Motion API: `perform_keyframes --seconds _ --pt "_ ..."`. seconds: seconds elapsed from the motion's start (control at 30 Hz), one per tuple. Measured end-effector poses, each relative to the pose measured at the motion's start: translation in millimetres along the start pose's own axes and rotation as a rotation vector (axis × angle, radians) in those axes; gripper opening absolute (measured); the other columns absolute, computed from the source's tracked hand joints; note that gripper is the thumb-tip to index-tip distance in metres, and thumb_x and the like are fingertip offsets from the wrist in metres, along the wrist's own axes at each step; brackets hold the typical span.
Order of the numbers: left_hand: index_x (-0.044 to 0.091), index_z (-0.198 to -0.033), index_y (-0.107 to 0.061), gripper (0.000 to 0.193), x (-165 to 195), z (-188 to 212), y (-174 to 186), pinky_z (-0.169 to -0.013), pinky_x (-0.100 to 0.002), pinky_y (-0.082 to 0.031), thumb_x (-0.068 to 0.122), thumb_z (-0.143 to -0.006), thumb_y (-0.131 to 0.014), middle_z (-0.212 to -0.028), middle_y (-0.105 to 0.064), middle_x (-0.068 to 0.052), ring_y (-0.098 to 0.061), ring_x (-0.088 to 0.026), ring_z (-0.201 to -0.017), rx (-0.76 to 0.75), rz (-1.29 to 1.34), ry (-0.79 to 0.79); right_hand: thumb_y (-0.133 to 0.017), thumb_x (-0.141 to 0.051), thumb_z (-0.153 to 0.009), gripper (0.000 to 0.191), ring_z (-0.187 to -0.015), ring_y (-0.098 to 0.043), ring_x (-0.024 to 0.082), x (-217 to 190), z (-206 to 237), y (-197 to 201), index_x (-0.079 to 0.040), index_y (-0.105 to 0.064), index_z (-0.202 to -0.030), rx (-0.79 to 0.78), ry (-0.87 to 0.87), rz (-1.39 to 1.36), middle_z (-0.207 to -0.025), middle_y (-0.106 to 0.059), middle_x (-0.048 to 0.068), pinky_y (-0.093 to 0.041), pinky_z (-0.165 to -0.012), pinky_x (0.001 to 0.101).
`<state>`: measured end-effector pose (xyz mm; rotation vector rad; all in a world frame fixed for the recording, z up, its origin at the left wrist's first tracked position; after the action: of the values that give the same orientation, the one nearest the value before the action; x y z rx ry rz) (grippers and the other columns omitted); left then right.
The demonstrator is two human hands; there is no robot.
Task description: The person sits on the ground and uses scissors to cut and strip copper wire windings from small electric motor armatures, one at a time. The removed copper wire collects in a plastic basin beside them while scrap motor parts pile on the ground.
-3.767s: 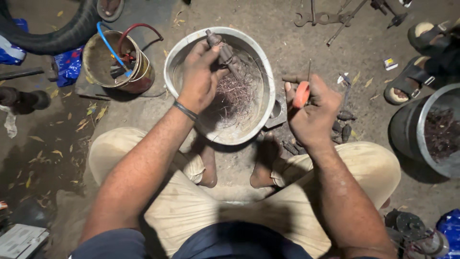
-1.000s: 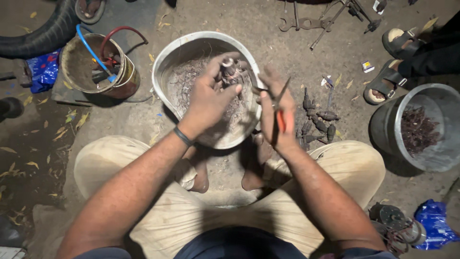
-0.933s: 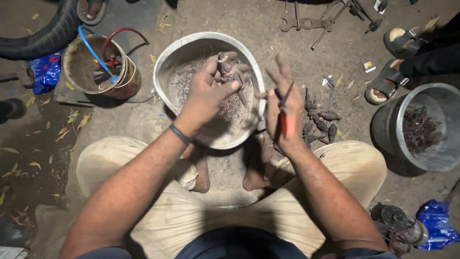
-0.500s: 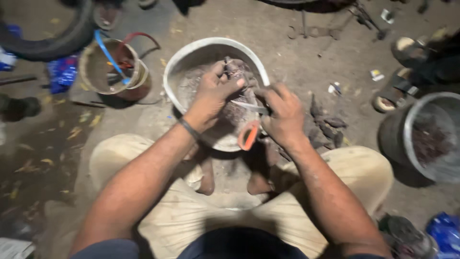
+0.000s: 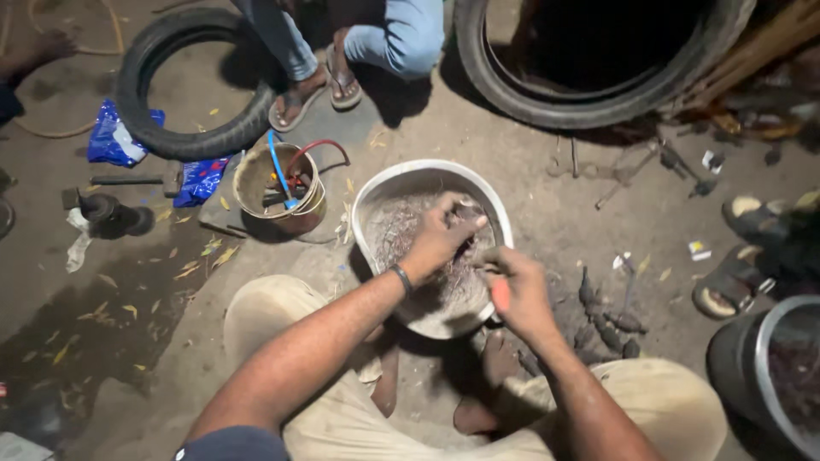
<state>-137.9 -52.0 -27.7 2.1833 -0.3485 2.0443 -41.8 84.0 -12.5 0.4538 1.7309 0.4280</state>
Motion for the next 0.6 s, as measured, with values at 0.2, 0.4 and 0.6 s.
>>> perform_keyframes --seconds 0.2,0.4,0.6 --pt "0.004 -0.110 -0.072 0.031 -8.5 9.4 -24.8 -0.072 -0.026 -0.053 0.029 -0.092 -0.073 -0.089 -0.068 0.002 -0.060 -0.007 -0.082 -0.191 0.010 0.070 -0.060 -0.011 -0.093 0.020 -0.061 -0.056 0.018 40.9 -2.6 55.0 -0.002 -0.075 -0.103 0.245 -0.344 -0.053 -0.070 -0.061 0.006 -0.044 -0.056 0.0330" --pt "0.003 -0.114 -0.070 0.030 -7.1 5.3 -25.8 -0.048 -0.024 -0.045 0.029 -0.101 -0.063 -0.080 -0.071 -0.007 -0.058 -0.009 -0.058 -0.303 0.299 0.235 -0.066 -0.005 -0.084 0.016 -0.072 -0.066 0.024 5.3 -11.7 91.0 -0.002 -0.074 -0.098 0.352 -0.088 0.434 -0.080 -0.069 0.015 -0.052 -0.066 0.0384" --pt "0.003 -0.111 -0.064 0.031 8.1 -3.7 9.0 -0.037 -0.025 -0.046 0.031 -0.104 -0.052 -0.074 -0.070 -0.010 -0.062 -0.013 -0.048 -0.161 0.574 0.304 -0.070 -0.006 -0.075 0.021 -0.076 -0.072 0.031 4.0 -18.6 65.7 -0.004 -0.074 -0.095 0.213 -0.137 0.427 -0.084 -0.072 0.020 -0.054 -0.070 0.0407"
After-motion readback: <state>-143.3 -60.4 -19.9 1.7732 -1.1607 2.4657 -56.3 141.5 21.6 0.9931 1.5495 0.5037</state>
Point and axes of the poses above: each hand's wrist, its own z-axis away from the middle knuckle, its own y-axis out of the back of the hand, x = y × z, the point moved 9 cm from there along -z, towards the middle knuckle
